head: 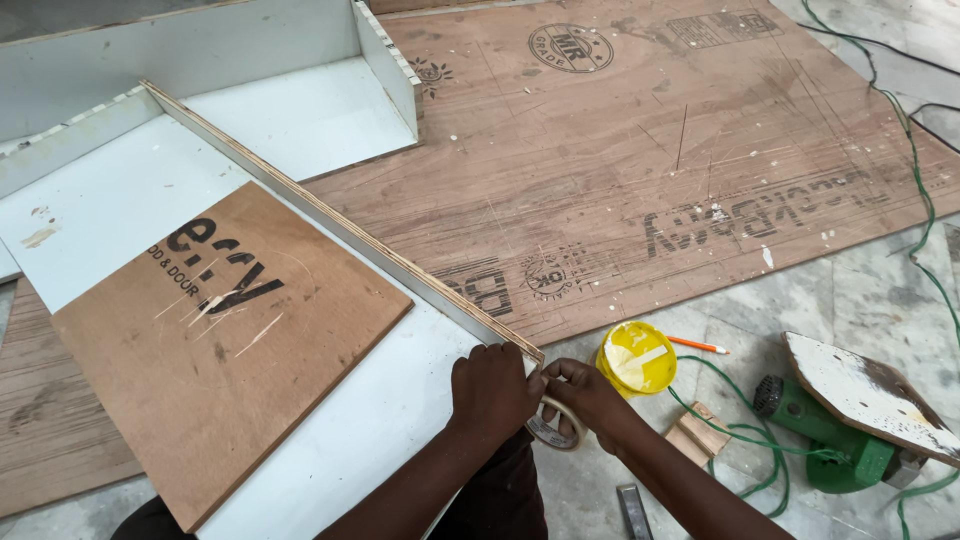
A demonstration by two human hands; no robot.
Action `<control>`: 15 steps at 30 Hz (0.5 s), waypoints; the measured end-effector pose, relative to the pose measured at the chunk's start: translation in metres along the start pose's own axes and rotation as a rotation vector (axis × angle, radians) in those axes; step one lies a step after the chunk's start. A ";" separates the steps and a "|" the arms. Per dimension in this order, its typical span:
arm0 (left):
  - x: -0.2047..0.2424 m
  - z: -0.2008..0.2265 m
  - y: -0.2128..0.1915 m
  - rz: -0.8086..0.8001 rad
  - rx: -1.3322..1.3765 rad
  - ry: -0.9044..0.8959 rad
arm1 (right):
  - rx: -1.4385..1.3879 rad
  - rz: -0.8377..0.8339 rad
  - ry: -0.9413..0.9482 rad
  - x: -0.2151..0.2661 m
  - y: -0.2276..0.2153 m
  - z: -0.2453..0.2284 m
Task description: The person sits on the floor and applies adhesive tape to the edges of a white wooden box frame. They carefully align the tape along the seams and press it down to secure the joints.
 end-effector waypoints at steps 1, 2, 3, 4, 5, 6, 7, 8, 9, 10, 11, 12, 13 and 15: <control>0.000 0.000 0.000 0.008 -0.004 0.005 | -0.008 -0.002 0.008 0.000 0.000 0.000; 0.001 0.001 0.000 0.015 -0.007 0.008 | -0.016 -0.004 0.017 -0.001 0.001 0.001; 0.001 0.001 0.000 0.022 -0.010 0.011 | -0.024 -0.007 0.026 -0.002 0.002 0.001; 0.001 0.002 0.000 0.031 -0.038 0.021 | -0.034 -0.008 0.035 -0.002 0.003 0.001; 0.001 0.003 0.000 0.040 -0.065 0.031 | -0.039 0.001 0.051 -0.002 0.003 0.001; 0.001 0.005 0.000 0.048 -0.092 0.042 | -0.044 0.012 0.068 -0.002 0.004 0.001; 0.001 0.006 0.001 0.026 -0.104 0.027 | -0.049 0.023 0.084 -0.001 0.004 0.001; -0.001 0.006 0.001 0.007 -0.117 0.012 | -0.047 0.021 0.089 -0.002 0.004 -0.001; -0.002 0.006 0.001 -0.012 -0.130 -0.003 | -0.046 0.019 0.094 -0.003 0.003 -0.002; -0.002 0.007 -0.001 -0.009 -0.128 -0.007 | -0.043 0.014 0.100 -0.003 0.003 -0.003; -0.002 0.007 -0.002 -0.006 -0.127 -0.010 | -0.042 0.026 0.113 -0.005 0.002 -0.003; -0.002 0.007 -0.002 -0.006 -0.127 -0.014 | -0.043 0.038 0.128 -0.005 0.001 -0.001; -0.001 0.007 -0.002 0.003 -0.142 -0.018 | -0.044 0.050 0.143 -0.006 0.001 0.002; -0.002 0.008 0.001 0.019 -0.173 -0.021 | -0.164 0.084 0.146 -0.008 0.003 0.008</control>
Point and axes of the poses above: each hand's wrist, its own x-axis away from the middle knuckle, its own y-axis out of the palm, z = x × y, the point moved 8 cm from there along -x, towards the middle knuckle, and after that the axes turned 13 degrees about -y, right-handed, at the moved point
